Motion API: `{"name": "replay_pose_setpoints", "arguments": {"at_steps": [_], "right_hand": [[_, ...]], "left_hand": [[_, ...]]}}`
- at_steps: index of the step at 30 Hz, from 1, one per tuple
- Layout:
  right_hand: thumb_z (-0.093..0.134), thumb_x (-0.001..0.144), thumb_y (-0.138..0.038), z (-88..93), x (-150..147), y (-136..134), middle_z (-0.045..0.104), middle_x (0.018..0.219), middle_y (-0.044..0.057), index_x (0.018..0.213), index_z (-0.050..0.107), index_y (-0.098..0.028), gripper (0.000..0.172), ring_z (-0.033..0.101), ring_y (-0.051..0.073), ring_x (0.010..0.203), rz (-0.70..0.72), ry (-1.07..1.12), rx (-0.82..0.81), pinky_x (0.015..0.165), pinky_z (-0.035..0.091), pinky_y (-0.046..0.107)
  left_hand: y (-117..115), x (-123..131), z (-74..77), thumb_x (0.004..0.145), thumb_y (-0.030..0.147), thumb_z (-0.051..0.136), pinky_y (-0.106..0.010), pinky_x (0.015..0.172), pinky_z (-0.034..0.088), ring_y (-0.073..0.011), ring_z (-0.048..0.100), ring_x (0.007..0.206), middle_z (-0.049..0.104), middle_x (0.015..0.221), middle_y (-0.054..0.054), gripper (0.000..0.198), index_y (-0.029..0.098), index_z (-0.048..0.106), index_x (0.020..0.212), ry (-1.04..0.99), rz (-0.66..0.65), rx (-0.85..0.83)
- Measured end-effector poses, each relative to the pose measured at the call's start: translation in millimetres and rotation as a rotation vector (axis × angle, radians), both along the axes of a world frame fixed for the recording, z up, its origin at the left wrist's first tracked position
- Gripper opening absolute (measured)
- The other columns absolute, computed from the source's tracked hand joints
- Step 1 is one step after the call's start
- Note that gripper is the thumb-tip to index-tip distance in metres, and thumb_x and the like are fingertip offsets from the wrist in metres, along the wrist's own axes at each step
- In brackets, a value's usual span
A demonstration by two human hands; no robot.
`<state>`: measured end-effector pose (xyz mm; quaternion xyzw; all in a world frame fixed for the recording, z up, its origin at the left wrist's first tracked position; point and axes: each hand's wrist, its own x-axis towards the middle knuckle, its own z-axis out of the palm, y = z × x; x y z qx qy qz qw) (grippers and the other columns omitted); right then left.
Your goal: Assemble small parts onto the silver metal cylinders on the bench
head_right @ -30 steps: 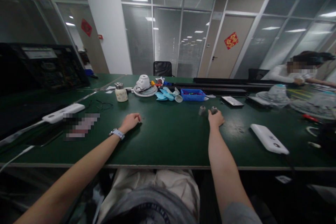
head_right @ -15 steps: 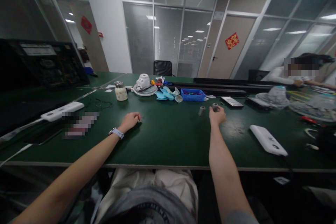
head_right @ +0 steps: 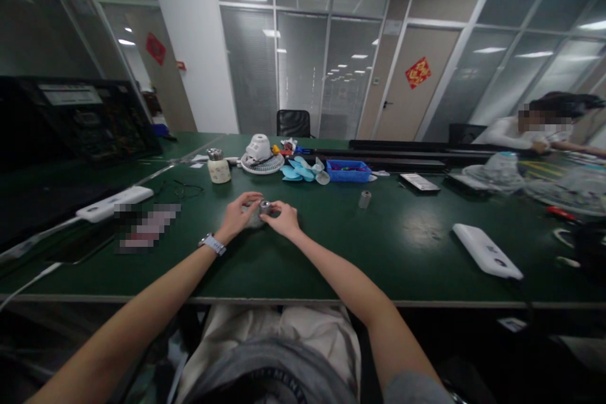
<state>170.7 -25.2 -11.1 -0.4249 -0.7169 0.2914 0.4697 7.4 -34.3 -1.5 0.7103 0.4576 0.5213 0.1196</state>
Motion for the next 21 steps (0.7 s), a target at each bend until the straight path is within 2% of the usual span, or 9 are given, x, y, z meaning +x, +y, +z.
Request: {"name": "replay_pose_setpoints", "arguments": {"at_steps": [5,10,13,18,21], "right_hand": [[0.077,0.064,-0.029,-3.8,-8,-2,0.072,0.091,0.000,0.090,0.063,-0.023,0.030,0.068,0.018,0.090,0.029,-0.052,-0.042,0.088,0.049,0.033],[0.076,0.065,-0.039,-7.9,-5,-1,0.071,0.093,0.001,0.091,0.061,-0.025,0.032,0.066,0.020,0.093,-0.024,-0.129,-0.016,0.091,0.047,0.037],[0.076,0.065,-0.042,-12.0,-6,2,0.070,0.090,0.001,0.089,0.060,-0.026,0.033,0.065,0.021,0.092,-0.031,-0.126,0.007,0.090,0.046,0.038],[0.076,0.062,-0.047,-17.8,-8,6,0.070,0.086,0.000,0.087,0.059,-0.026,0.037,0.065,0.020,0.086,-0.043,-0.125,0.004,0.083,0.048,0.035],[0.075,0.063,-0.048,-16.9,-6,3,0.070,0.086,0.001,0.085,0.058,-0.025,0.036,0.065,0.020,0.084,-0.057,-0.108,-0.020,0.079,0.048,0.033]], "left_hand": [[-2,1,3.5,0.082,0.040,0.057,-0.031,0.084,0.051,-0.0194,0.066,0.093,0.071,0.100,-0.006,0.033,0.020,0.064,0.107,-0.058,-0.019,-0.062],[-5,0,9.1,0.083,0.035,0.056,-0.033,0.089,0.049,-0.0198,0.066,0.098,0.071,0.104,-0.006,0.033,0.020,0.063,0.112,-0.027,-0.043,-0.115],[-8,2,12.5,0.080,0.032,0.060,-0.035,0.091,0.049,-0.0207,0.066,0.098,0.072,0.099,-0.006,0.033,0.020,0.063,0.111,-0.005,-0.041,-0.142],[-11,5,16.1,0.077,0.032,0.063,-0.032,0.084,0.051,-0.0188,0.068,0.086,0.073,0.088,-0.005,0.033,0.019,0.061,0.107,-0.041,-0.004,-0.102],[-7,-1,18.0,0.076,0.036,0.065,-0.030,0.080,0.051,-0.0178,0.068,0.083,0.072,0.087,-0.005,0.037,0.019,0.059,0.108,-0.088,0.072,-0.044]]}}
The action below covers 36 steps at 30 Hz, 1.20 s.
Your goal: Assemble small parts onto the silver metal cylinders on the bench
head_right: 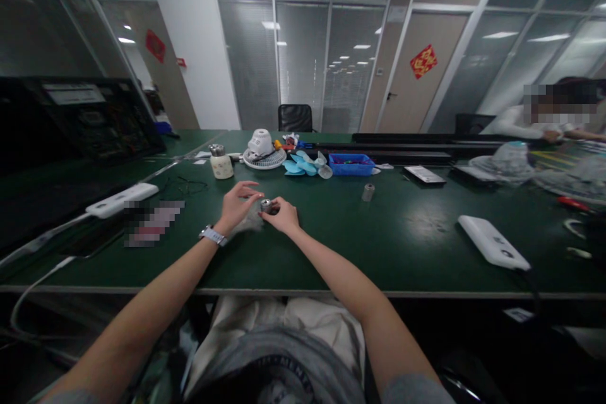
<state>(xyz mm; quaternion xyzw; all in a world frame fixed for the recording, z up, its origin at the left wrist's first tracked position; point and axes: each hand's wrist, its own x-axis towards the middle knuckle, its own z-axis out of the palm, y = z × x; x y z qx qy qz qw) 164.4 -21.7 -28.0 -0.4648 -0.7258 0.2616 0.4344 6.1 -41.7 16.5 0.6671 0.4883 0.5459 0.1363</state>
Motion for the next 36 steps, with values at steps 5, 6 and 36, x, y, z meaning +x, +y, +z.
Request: {"name": "replay_pose_setpoints", "arguments": {"at_steps": [5,6,36], "right_hand": [[0.076,0.063,-0.045,7.3,15,-6,0.070,0.087,0.003,0.085,0.058,-0.023,0.036,0.065,0.020,0.086,-0.026,0.027,-0.053,0.078,0.049,0.033],[0.076,0.063,-0.044,8.3,19,-6,0.070,0.087,0.004,0.085,0.059,-0.022,0.036,0.065,0.020,0.086,-0.020,0.034,-0.066,0.079,0.050,0.033],[0.054,0.087,-0.014,34.7,48,0,0.070,0.091,0.004,0.097,0.061,-0.019,0.012,0.067,0.013,0.081,0.226,0.916,-0.805,0.078,0.053,0.028]], "left_hand": [[12,-21,-7.7,0.076,0.036,0.066,-0.031,0.082,0.049,-0.0181,0.068,0.088,0.074,0.086,-0.006,0.044,0.019,0.055,0.114,0.033,0.061,-0.011],[14,-24,-11.2,0.075,0.035,0.066,-0.031,0.083,0.049,-0.0184,0.068,0.089,0.074,0.086,-0.006,0.044,0.019,0.055,0.114,0.075,0.048,-0.044],[13,-18,-17.2,0.090,0.048,0.040,-0.024,0.060,0.038,-0.0134,0.058,0.061,0.067,0.068,-0.001,0.033,0.021,0.052,0.075,0.227,0.266,-0.129]]}}
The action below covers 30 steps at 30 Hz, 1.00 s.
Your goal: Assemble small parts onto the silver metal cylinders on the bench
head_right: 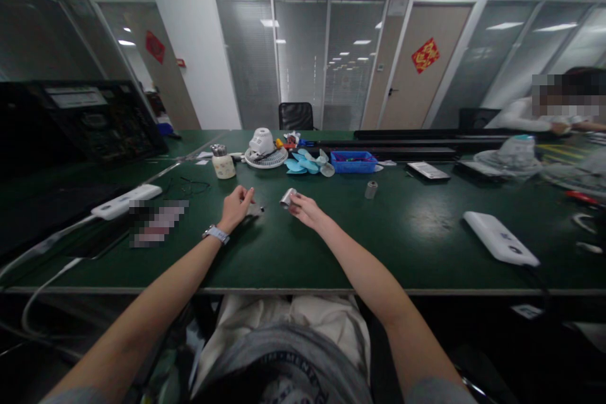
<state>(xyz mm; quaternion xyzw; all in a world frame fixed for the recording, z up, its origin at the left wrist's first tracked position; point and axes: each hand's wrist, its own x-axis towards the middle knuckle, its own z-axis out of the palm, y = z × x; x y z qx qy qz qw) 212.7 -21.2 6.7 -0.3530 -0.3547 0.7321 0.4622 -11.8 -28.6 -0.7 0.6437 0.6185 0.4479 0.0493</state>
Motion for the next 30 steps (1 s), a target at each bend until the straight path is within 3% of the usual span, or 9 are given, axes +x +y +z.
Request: {"name": "replay_pose_setpoints", "arguments": {"at_steps": [3,7,14,22,27,30], "right_hand": [[0.050,0.091,-0.020,3.2,1,-4,0.069,0.104,0.003,0.099,0.059,-0.022,0.013,0.067,0.014,0.093,0.062,0.095,-0.042,0.081,0.053,0.031],[0.041,0.095,-0.027,9.2,1,-11,0.068,0.105,0.005,0.095,0.060,-0.019,0.020,0.065,0.015,0.098,0.060,0.146,-0.121,0.083,0.052,0.034],[0.052,0.091,-0.034,9.8,-4,-11,0.069,0.096,0.006,0.087,0.059,-0.016,0.020,0.068,0.012,0.089,0.022,0.176,-0.235,0.076,0.053,0.023],[0.060,0.086,-0.025,9.4,-5,-11,0.067,0.086,0.000,0.086,0.058,-0.021,0.005,0.068,0.009,0.078,-0.040,0.100,-0.261,0.079,0.053,0.024],[0.064,0.083,-0.029,7.1,0,-8,0.067,0.091,0.000,0.092,0.058,-0.021,0.014,0.067,0.011,0.080,0.000,0.091,-0.257,0.086,0.050,0.034],[0.062,0.084,-0.034,7.3,0,-9,0.067,0.094,0.000,0.092,0.059,-0.021,0.016,0.066,0.011,0.084,0.013,0.070,-0.232,0.087,0.049,0.032]], "left_hand": [[0,0,-0.3,0.090,0.044,0.039,-0.024,0.058,0.035,-0.0125,0.054,0.058,0.065,0.064,0.000,0.032,0.021,0.046,0.069,-0.009,0.000,0.006],[0,0,-0.7,0.090,0.041,0.039,-0.024,0.057,0.033,-0.0121,0.052,0.056,0.063,0.063,0.001,0.030,0.022,0.043,0.068,-0.009,-0.025,0.028],[-2,1,1.1,0.085,0.031,0.042,-0.024,0.059,0.035,-0.0120,0.052,0.059,0.061,0.064,0.003,0.018,0.022,0.046,0.071,-0.005,-0.055,0.014],[-2,0,0.6,0.079,0.023,0.041,-0.022,0.057,0.034,-0.0121,0.053,0.059,0.059,0.062,0.003,0.010,0.022,0.042,0.070,-0.025,-0.076,-0.007],[2,-1,-3.4,0.081,0.021,0.039,-0.023,0.059,0.037,-0.0132,0.055,0.057,0.062,0.065,0.003,0.009,0.021,0.048,0.085,-0.044,-0.086,-0.007],[5,-2,-4.8,0.080,0.019,0.039,-0.024,0.060,0.040,-0.0139,0.056,0.055,0.063,0.067,0.003,0.027,0.020,0.045,0.106,-0.099,-0.076,0.003]]}}
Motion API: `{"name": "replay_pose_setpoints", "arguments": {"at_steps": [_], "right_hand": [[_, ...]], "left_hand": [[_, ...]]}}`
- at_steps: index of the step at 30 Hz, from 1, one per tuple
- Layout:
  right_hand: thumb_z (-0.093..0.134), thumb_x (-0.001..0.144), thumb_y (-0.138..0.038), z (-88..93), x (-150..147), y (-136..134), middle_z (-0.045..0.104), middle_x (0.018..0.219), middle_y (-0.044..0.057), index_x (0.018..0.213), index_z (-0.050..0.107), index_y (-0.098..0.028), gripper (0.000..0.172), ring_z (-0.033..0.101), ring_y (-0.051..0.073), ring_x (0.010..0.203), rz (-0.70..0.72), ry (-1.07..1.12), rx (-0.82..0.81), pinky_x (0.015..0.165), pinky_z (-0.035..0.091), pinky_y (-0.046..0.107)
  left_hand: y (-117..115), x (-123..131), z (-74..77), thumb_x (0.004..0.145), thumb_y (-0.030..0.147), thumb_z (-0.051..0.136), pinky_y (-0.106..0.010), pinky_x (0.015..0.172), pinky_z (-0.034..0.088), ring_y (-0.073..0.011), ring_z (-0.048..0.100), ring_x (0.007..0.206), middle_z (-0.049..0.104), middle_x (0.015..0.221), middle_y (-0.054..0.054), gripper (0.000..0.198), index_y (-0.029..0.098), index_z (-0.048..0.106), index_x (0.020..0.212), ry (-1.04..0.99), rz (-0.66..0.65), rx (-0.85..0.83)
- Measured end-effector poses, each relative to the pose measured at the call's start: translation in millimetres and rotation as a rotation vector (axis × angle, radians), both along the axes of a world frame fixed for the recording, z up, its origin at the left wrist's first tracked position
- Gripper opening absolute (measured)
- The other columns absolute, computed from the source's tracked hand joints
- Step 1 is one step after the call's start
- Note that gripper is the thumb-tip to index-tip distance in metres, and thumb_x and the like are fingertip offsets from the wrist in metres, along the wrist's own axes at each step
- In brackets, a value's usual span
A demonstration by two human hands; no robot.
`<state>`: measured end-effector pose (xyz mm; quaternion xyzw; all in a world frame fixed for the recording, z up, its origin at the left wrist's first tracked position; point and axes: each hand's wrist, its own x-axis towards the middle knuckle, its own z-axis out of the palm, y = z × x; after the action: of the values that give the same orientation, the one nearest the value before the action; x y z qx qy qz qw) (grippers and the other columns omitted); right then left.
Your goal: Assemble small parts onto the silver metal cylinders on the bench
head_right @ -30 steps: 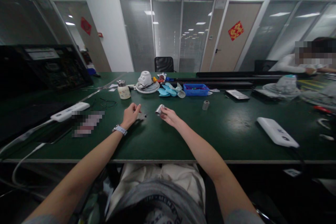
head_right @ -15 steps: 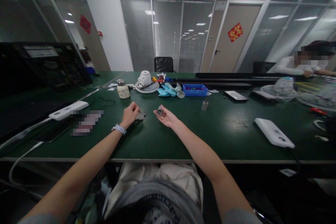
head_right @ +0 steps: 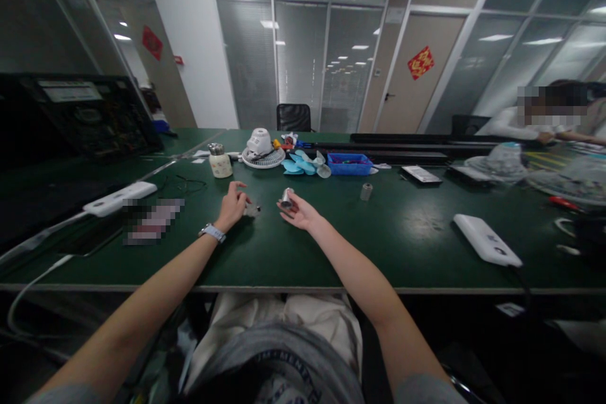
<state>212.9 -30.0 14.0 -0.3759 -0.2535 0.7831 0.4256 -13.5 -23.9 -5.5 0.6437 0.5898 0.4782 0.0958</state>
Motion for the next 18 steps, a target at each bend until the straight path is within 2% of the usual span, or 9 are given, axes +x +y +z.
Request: {"name": "replay_pose_setpoints", "arguments": {"at_steps": [2,6,10,14,18], "right_hand": [[0.061,0.085,-0.035,1.3,0,-1,0.068,0.095,-0.001,0.091,0.060,-0.022,0.014,0.066,0.010,0.086,0.004,-0.020,0.025,0.088,0.047,0.030],[0.062,0.084,-0.039,4.4,-1,-3,0.068,0.095,-0.002,0.088,0.061,-0.023,0.016,0.064,0.009,0.087,0.014,-0.056,0.072,0.086,0.046,0.027],[0.065,0.082,-0.036,5.7,0,-3,0.069,0.090,-0.002,0.086,0.063,-0.022,0.015,0.063,0.008,0.084,0.023,-0.071,0.084,0.079,0.046,0.023],[0.068,0.079,-0.037,7.2,1,-4,0.068,0.085,-0.003,0.081,0.062,-0.023,0.016,0.061,0.010,0.082,0.010,-0.083,0.072,0.077,0.046,0.025],[0.063,0.082,-0.041,10.9,1,-6,0.068,0.089,-0.004,0.086,0.062,-0.026,0.016,0.061,0.011,0.082,0.006,-0.049,0.085,0.076,0.046,0.028]], "left_hand": [[1,0,-0.5,0.080,0.019,0.039,-0.025,0.061,0.041,-0.0143,0.057,0.055,0.064,0.068,0.002,0.034,0.020,0.042,0.113,-0.023,-0.001,0.000],[2,-1,-1.6,0.081,0.019,0.038,-0.026,0.061,0.043,-0.0150,0.059,0.055,0.064,0.068,0.001,0.034,0.019,0.043,0.114,-0.020,-0.031,0.010],[2,0,-1.8,0.082,0.021,0.039,-0.027,0.061,0.044,-0.0154,0.059,0.055,0.064,0.067,0.001,0.036,0.018,0.040,0.117,-0.031,-0.021,0.021],[1,0,-0.8,0.082,0.022,0.040,-0.027,0.061,0.044,-0.0154,0.059,0.055,0.064,0.068,0.001,0.036,0.017,0.038,0.118,-0.038,-0.018,0.005],[1,0,-0.5,0.083,0.022,0.040,-0.027,0.060,0.043,-0.0156,0.059,0.055,0.063,0.067,0.001,0.034,0.017,0.038,0.117,-0.023,-0.024,0.013]]}}
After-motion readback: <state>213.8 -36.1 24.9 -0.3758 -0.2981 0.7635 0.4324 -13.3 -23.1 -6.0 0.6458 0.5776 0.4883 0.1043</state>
